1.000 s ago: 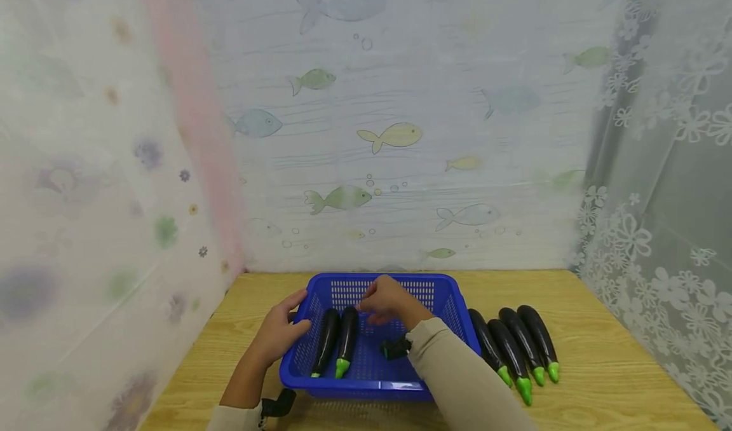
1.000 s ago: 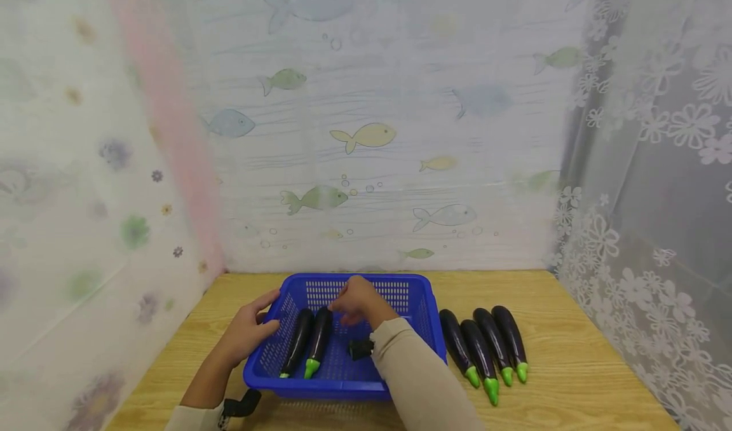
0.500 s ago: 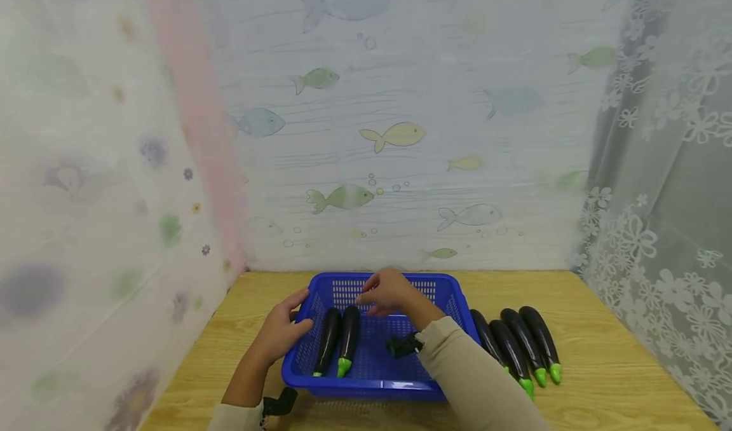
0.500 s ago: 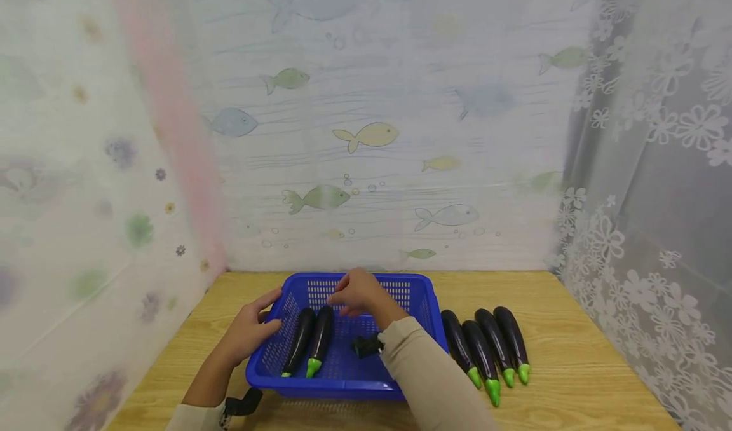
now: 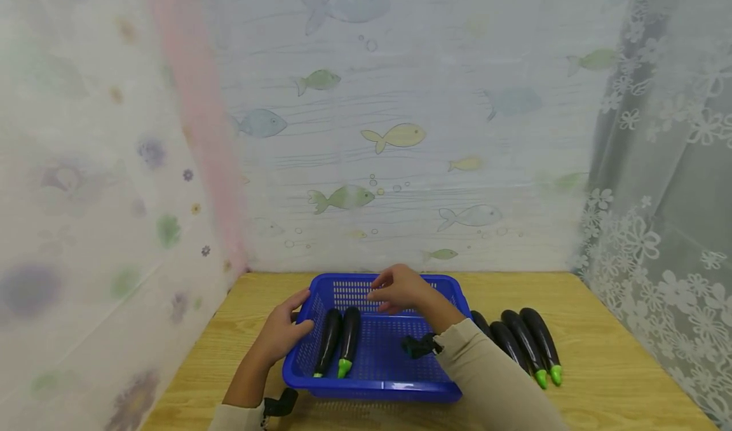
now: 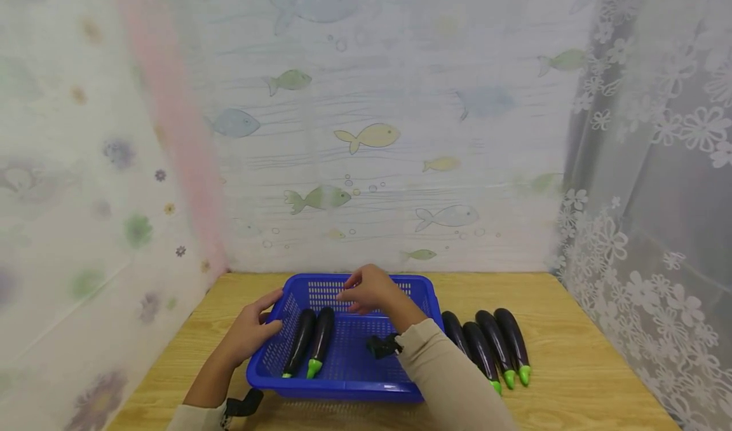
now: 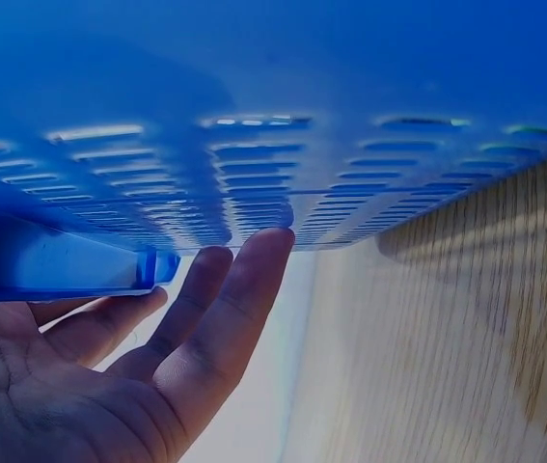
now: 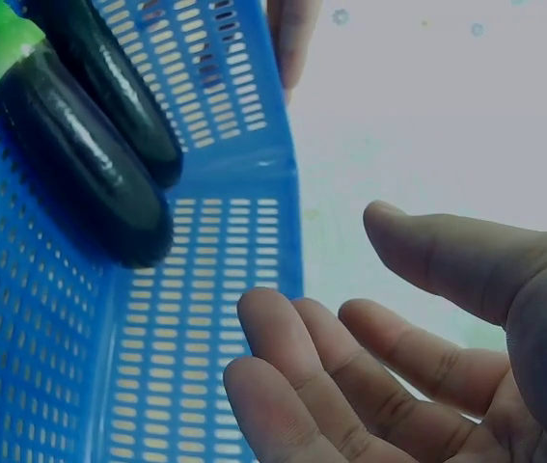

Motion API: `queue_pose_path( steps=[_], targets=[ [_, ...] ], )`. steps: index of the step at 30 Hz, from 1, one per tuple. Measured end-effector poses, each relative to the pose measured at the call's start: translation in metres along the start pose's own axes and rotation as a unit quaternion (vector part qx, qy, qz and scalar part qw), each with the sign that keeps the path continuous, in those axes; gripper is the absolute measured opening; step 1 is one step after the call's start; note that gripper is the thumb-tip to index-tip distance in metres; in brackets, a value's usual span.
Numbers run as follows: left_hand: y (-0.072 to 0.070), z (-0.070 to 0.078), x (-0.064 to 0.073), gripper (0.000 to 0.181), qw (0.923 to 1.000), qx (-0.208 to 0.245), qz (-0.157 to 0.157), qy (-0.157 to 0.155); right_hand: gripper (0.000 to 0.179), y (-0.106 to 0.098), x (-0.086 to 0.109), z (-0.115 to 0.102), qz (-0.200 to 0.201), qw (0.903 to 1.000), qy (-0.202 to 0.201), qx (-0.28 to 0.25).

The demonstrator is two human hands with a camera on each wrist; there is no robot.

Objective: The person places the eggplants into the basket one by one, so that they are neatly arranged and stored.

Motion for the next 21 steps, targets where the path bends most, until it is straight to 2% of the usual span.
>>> queue_pose_path(
  steps=[10,21],
  targets=[
    [-0.001,0.002,0.002,0.075,1.0000,0.006,-0.005,0.006,0.039,-0.012,0.017,0.006,0.007,0.9988,-0.006,0.049],
    [-0.001,0.003,0.001,0.075,1.0000,0.008,-0.005,0.003,0.040,-0.029,0.032,0.012,0.016,0.9984,-0.024,0.048]
  ],
)
Point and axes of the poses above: each hand's wrist, its own x-axis away from the middle knuckle, its own y-axis out of the palm, z = x × y, the point moved 1 cm from there along -x, towards the middle knuckle, and after that the axes turned 10 degrees about -z, right-handed, at the moved point
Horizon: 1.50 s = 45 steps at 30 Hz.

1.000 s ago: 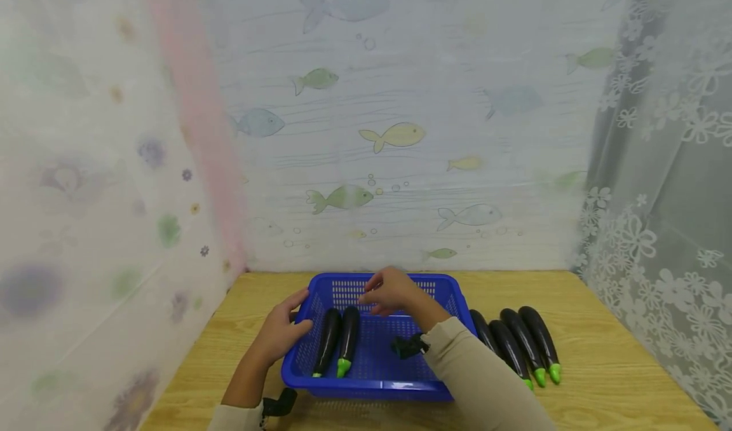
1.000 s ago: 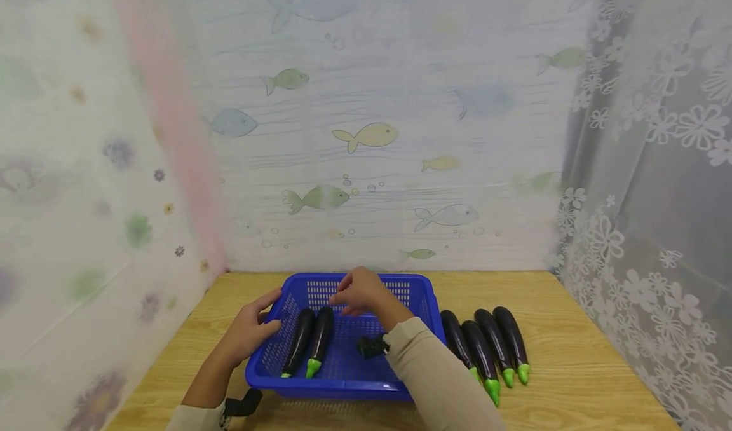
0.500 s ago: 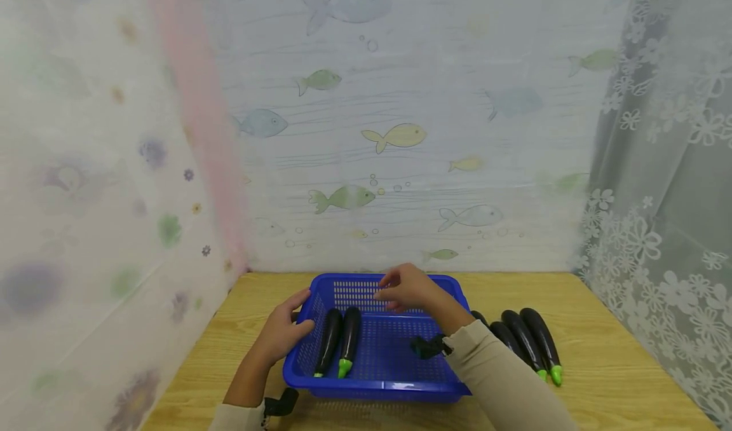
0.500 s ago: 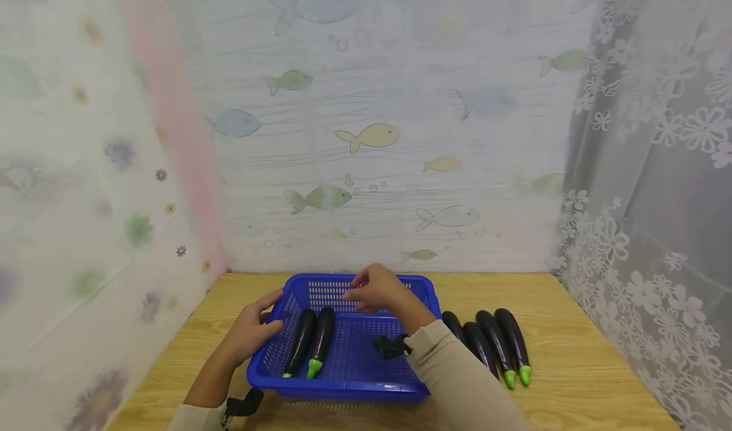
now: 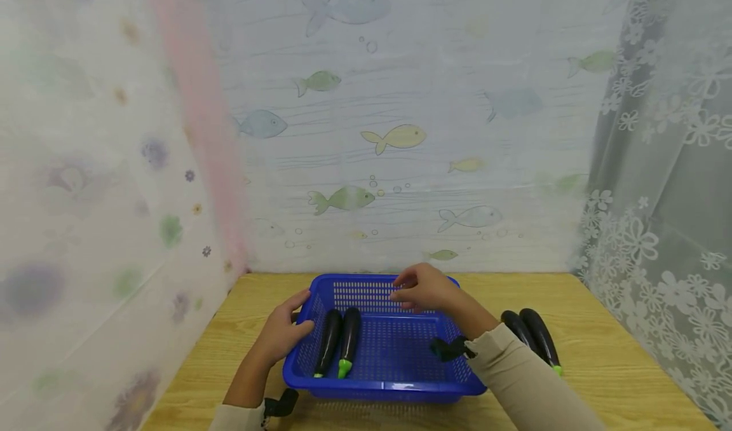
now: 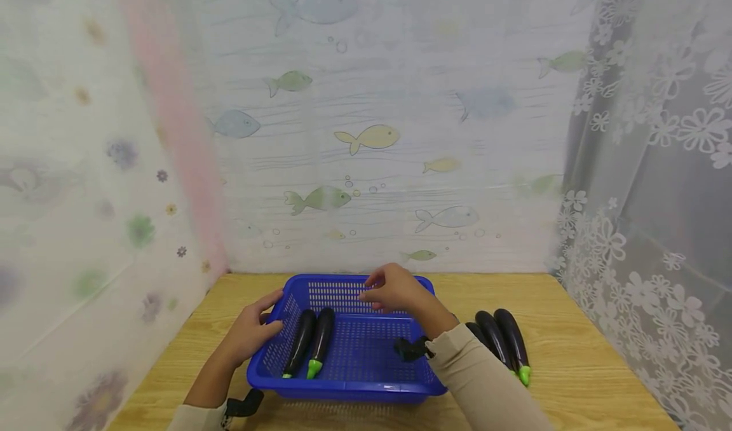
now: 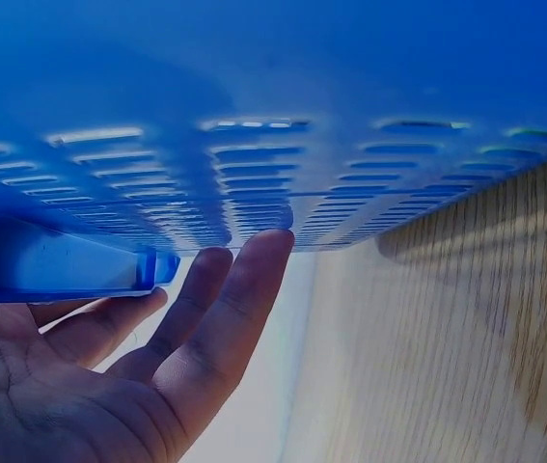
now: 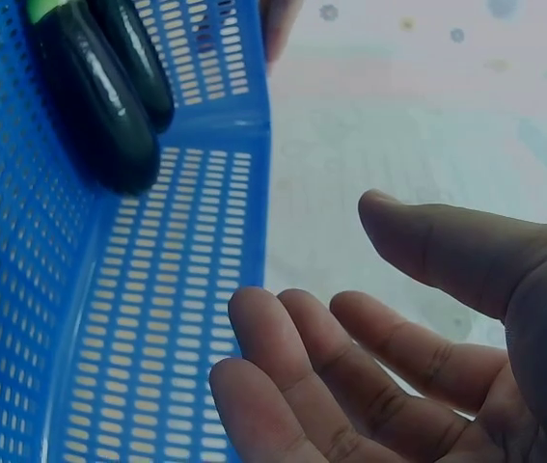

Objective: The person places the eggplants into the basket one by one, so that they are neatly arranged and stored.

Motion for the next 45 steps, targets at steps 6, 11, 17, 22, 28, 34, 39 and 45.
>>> queue_pose_path(
  steps=[6,11,17,22,28,34,39,45],
  targets=[
    [0.001,0.000,-0.002,0.075,0.9999,0.011,-0.001,0.003,0.041,-0.010,0.010,0.008,0.009,0.9999,-0.007,-0.002],
    [0.001,0.000,-0.002,0.075,0.9999,0.012,0.001,0.003,0.039,-0.019,0.020,0.015,0.017,0.9997,-0.017,-0.003],
    [0.003,-0.001,-0.002,0.074,0.9999,-0.005,0.009,-0.007,0.040,-0.032,0.031,0.020,0.015,0.9993,-0.030,-0.017],
    [0.004,-0.003,-0.001,0.073,0.9997,-0.015,0.017,-0.009,0.042,-0.041,0.041,0.026,0.021,0.9993,-0.025,-0.018],
    [0.004,-0.004,-0.001,0.072,0.9995,-0.024,0.020,-0.007,0.045,-0.052,0.054,0.037,0.040,0.9988,-0.007,-0.025],
    [0.002,-0.001,0.000,0.074,0.9999,-0.008,0.012,0.000,0.051,-0.061,0.067,0.048,0.053,0.9980,0.005,-0.033],
    [0.002,0.001,0.000,0.074,0.9999,-0.002,0.008,0.008,0.055,-0.067,0.078,0.054,0.061,0.9973,0.011,-0.039],
    [0.003,-0.001,-0.002,0.074,0.9999,-0.007,0.011,0.001,0.053,-0.075,0.089,0.067,0.068,0.9967,0.016,-0.040]
  ],
)
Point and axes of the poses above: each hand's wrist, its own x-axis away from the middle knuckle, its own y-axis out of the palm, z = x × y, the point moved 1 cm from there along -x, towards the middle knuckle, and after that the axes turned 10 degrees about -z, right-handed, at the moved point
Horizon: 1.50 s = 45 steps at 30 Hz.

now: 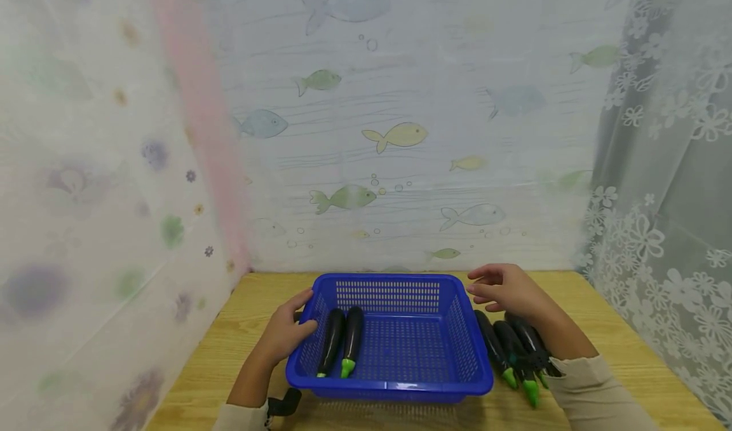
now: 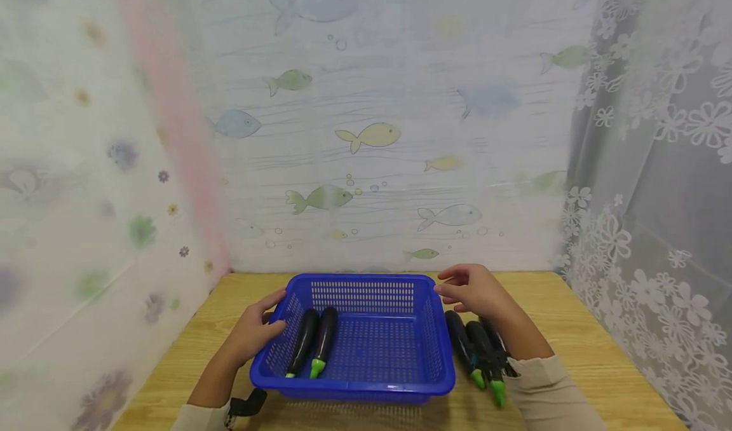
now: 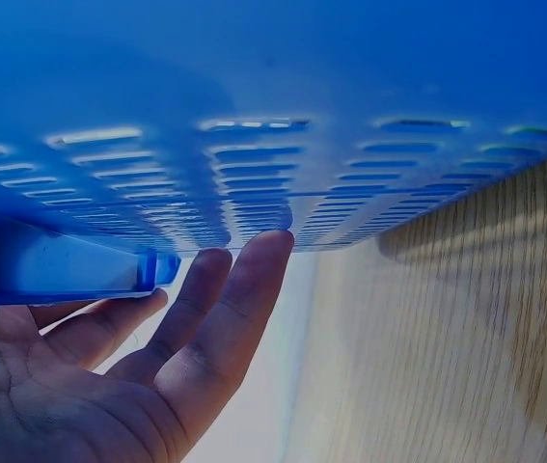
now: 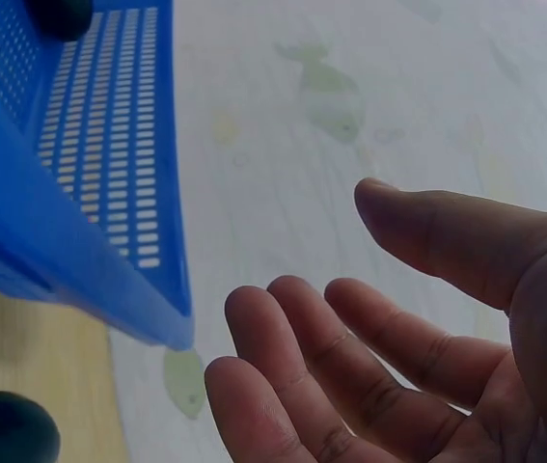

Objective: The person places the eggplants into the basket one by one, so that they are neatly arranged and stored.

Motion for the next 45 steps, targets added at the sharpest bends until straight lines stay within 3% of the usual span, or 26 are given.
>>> queue_pose_path(
  steps=[5,11,19,28,34,45],
  targets=[
    [0.000,-0.002,-0.001,0.074,0.9999,-0.002,0.004,-0.012,0.059,-0.008,0.008,0.010,0.005,1.0000,-0.002,0.000],
    [0.001,-0.002,0.000,0.074,0.9997,-0.005,0.009,-0.022,0.066,-0.018,0.019,0.023,0.007,0.9993,0.000,-0.038],
    [0.001,-0.001,-0.001,0.074,0.9996,-0.012,0.011,-0.021,0.070,-0.033,0.035,0.043,0.025,0.9978,0.015,-0.060],
    [0.001,-0.004,-0.001,0.073,0.9999,-0.005,0.007,-0.015,0.071,-0.047,0.047,0.065,0.069,0.9959,0.040,-0.042],
    [0.000,-0.002,-0.001,0.073,0.9998,-0.007,0.009,-0.015,0.071,-0.055,0.047,0.085,0.074,0.9956,0.042,-0.039],
    [0.000,-0.002,0.000,0.074,0.9998,-0.009,0.010,-0.015,0.075,-0.074,0.051,0.116,0.083,0.9917,0.098,-0.004]
  ],
)
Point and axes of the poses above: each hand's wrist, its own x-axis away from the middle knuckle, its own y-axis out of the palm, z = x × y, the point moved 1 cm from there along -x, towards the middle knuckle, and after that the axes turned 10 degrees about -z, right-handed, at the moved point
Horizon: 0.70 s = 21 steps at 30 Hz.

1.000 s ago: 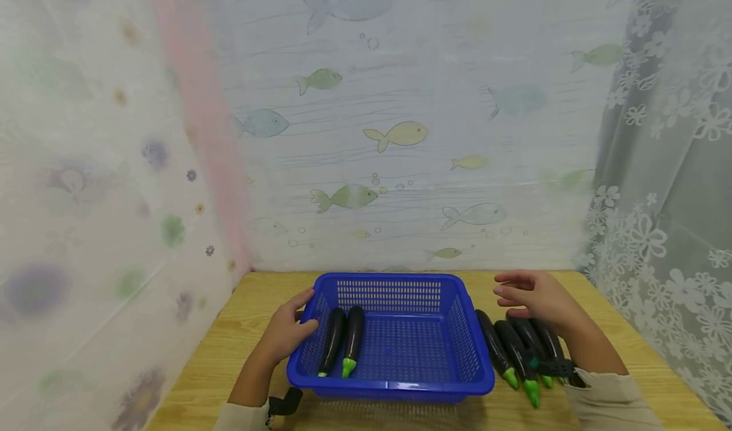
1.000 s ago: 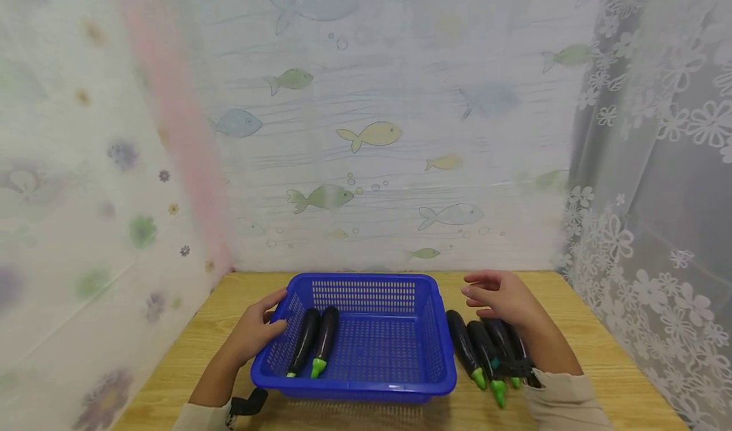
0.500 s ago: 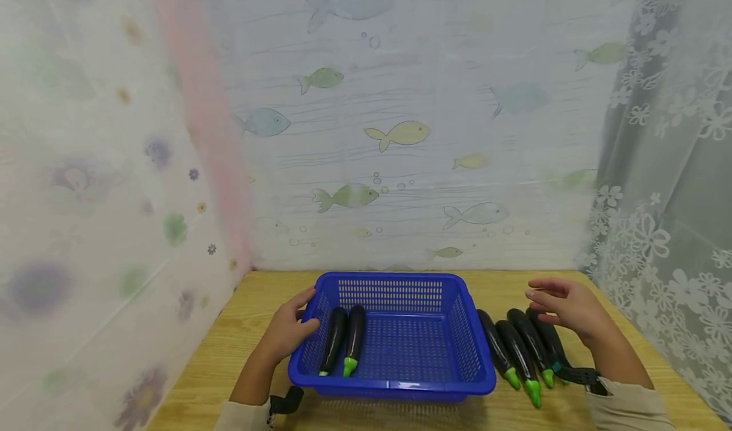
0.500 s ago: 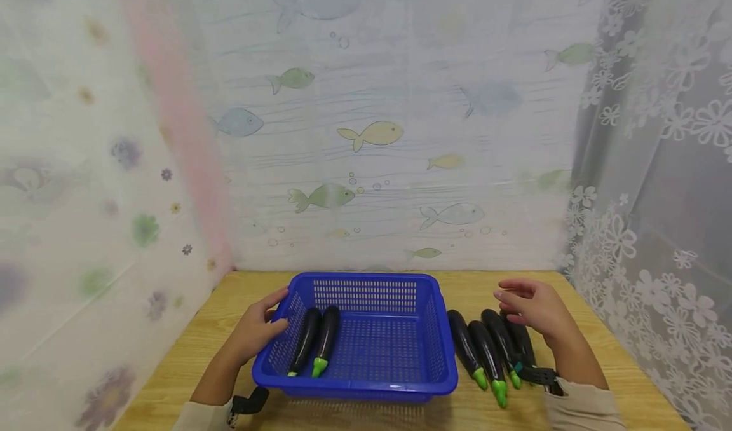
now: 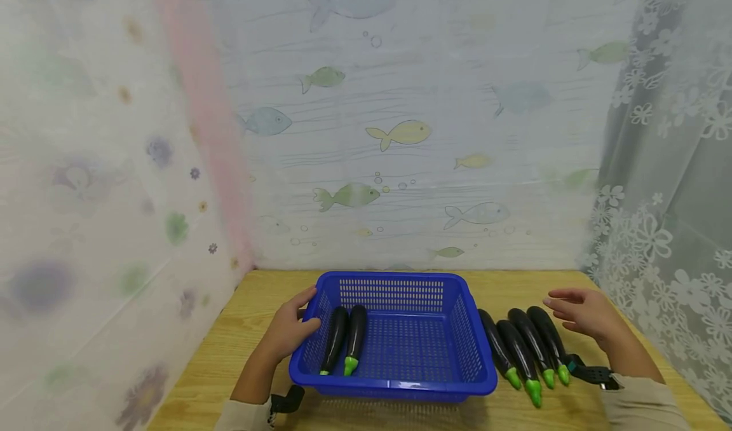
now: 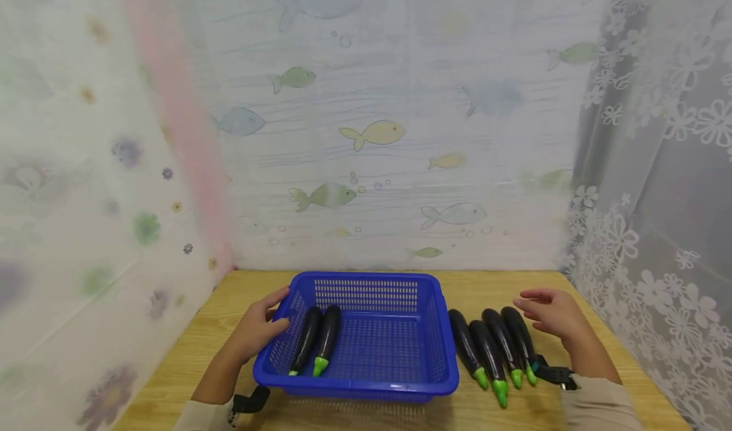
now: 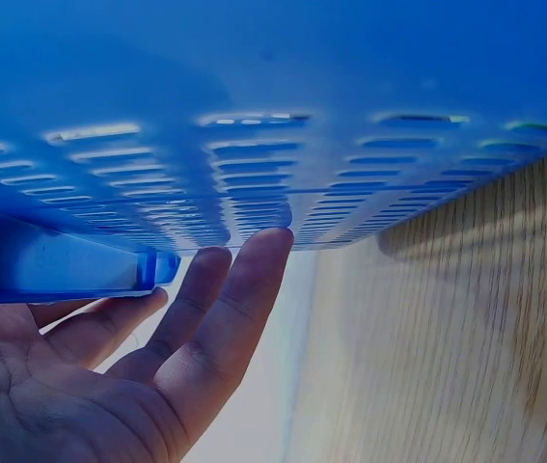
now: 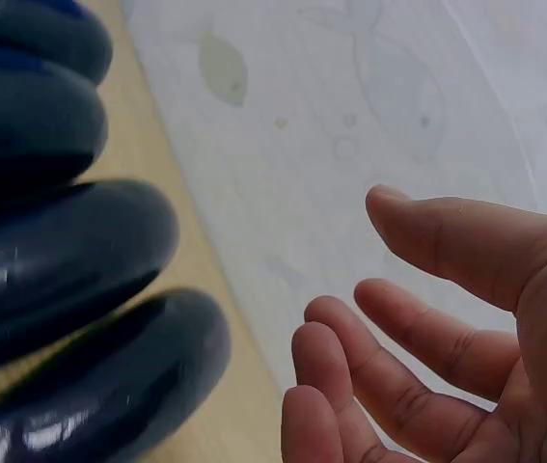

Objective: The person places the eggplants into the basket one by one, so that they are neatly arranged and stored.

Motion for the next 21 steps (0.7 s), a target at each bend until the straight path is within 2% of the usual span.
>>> queue_pose_path(
  steps=[9,16,21],
  targets=[
    [-0.001,-0.002,0.000,0.074,1.0000,0.000,0.000,-0.003,0.077,-0.009,-0.004,0.020,-0.003,0.9994,0.033,0.001],
    [0.000,-0.001,-0.001,0.073,1.0000,0.000,0.000,-0.004,0.080,-0.004,-0.012,0.035,-0.015,0.9969,0.071,-0.032],
    [0.000,-0.002,-0.001,0.073,1.0000,0.000,0.001,-0.004,0.078,0.000,-0.016,0.038,-0.022,0.9952,0.084,-0.045]
  ],
)
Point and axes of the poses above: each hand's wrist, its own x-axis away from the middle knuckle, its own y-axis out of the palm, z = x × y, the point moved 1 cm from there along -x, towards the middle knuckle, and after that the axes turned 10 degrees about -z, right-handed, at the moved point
